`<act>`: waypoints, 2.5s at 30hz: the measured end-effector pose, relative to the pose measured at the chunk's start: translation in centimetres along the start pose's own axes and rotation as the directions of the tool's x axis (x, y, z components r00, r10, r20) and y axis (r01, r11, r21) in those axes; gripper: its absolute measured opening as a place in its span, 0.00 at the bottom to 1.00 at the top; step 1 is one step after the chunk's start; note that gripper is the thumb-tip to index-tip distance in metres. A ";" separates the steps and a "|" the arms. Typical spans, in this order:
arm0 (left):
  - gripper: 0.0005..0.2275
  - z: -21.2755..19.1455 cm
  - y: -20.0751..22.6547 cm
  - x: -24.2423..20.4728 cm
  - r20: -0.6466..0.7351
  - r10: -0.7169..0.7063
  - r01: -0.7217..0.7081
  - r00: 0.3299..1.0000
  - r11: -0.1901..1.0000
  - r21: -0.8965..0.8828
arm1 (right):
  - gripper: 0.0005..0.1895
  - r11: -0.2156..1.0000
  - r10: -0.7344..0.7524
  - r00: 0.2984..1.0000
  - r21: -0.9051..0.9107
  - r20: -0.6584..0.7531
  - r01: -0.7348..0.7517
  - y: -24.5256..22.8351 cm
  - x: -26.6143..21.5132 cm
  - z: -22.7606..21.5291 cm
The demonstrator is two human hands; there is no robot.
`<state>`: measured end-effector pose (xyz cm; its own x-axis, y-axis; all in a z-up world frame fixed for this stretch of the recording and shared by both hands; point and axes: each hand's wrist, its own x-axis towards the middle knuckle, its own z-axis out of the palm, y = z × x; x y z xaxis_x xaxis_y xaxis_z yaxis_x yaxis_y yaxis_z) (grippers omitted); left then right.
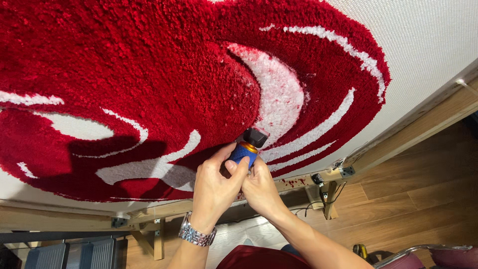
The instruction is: The person uses a handheld electric trimmer to shave and shape the red pile of a rug stretched on a frame. They move the trimmer along the edges of a white design, removing excess red fibers to define the pattern. The person works continuously on the same section of the rug throughout the clip.
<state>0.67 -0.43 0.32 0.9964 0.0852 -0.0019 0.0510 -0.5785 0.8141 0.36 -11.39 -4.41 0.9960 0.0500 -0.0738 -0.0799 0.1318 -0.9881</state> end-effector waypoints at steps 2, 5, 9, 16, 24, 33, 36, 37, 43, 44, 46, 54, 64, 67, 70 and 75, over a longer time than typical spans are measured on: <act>0.23 0.1 -0.1 0.1 -0.002 0.004 -0.004 1.000 1.000 0.001 | 0.11 1.000 0.003 1.000 -0.005 -0.002 -0.003 0.1 0.1 0.0; 0.23 0.1 -0.1 0.1 -0.004 0.009 -0.009 1.000 1.000 0.000 | 0.11 1.000 0.008 1.000 0.017 -0.001 -0.008 0.3 0.1 -0.1; 0.23 0.1 0.0 0.2 -0.004 0.031 -0.031 1.000 0.999 -0.013 | 0.10 0.998 -0.042 0.999 0.040 0.012 0.042 0.4 0.2 -0.1; 0.22 0.1 0.0 0.2 -0.008 0.046 -0.046 0.999 0.999 -0.024 | 0.15 1.000 -0.005 1.000 0.027 0.006 0.005 -0.2 0.2 0.0; 0.22 0.2 -0.2 0.2 -0.006 0.074 -0.074 0.997 0.997 -0.035 | 0.16 1.000 -0.020 1.000 -0.014 -0.014 0.020 -0.1 0.1 -0.2; 0.21 0.2 -0.4 -0.3 0.036 0.064 -0.062 0.997 0.995 -0.074 | 0.09 0.994 -0.112 0.992 -0.006 -0.061 0.112 1.6 -0.5 -0.4; 0.21 0.0 -0.2 -0.4 0.068 0.040 -0.035 0.997 0.997 -0.063 | 0.11 0.996 -0.086 0.989 -0.018 -0.120 0.084 2.8 -0.8 -0.6; 0.21 0.1 -0.3 -0.4 0.068 0.040 -0.035 0.997 0.997 -0.064 | 0.11 0.996 -0.086 0.989 -0.018 -0.120 0.084 2.8 -0.8 -0.6; 0.22 0.4 -0.9 -0.4 0.058 0.042 -0.040 0.997 0.999 -0.031 | 0.09 0.985 -0.147 0.976 -0.116 -0.159 0.130 2.5 -1.4 -1.0; 0.21 0.3 -0.8 -0.5 0.055 0.056 -0.054 0.997 0.998 -0.042 | 0.07 0.985 -0.159 0.973 -0.087 -0.166 0.146 2.6 -1.5 -1.1; 0.21 0.4 -0.8 -0.6 0.051 0.070 -0.068 0.996 0.996 -0.054 | 0.06 0.985 -0.171 0.970 -0.059 -0.173 0.163 2.8 -1.7 -1.3; 0.23 1.4 -1.0 -0.5 0.143 0.017 0.009 0.990 0.984 -0.177 | 0.07 0.962 -0.226 0.941 -0.207 -0.252 0.176 4.8 -2.0 -2.7; 0.13 2.9 -3.2 -0.6 0.268 0.105 0.074 0.958 0.809 -0.584 | 0.25 0.979 -0.203 0.974 -0.015 0.105 0.205 4.6 -2.8 -5.1; 0.15 2.6 -3.5 -0.8 0.339 0.022 0.221 0.940 0.719 -0.658 | 0.31 0.978 -0.136 0.927 0.198 0.349 0.070 5.0 -3.2 -6.7; 0.13 2.6 -3.8 -1.1 0.394 -0.017 0.296 0.919 0.692 -0.659 | 0.34 0.952 -0.079 0.879 0.297 0.470 -0.073 4.7 -3.7 -7.2; 0.13 2.7 -4.1 -1.1 0.391 -0.012 0.283 0.920 0.710 -0.645 | 0.39 0.881 0.032 0.879 0.403 0.475 -0.250 4.3 -4.3 -6.6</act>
<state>-0.49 -0.39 -4.57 0.9429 -0.2321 -0.2388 0.2746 0.1364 0.9518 -3.96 -17.56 -9.19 0.8542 0.5189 -0.0322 -0.3352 0.5023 -0.7970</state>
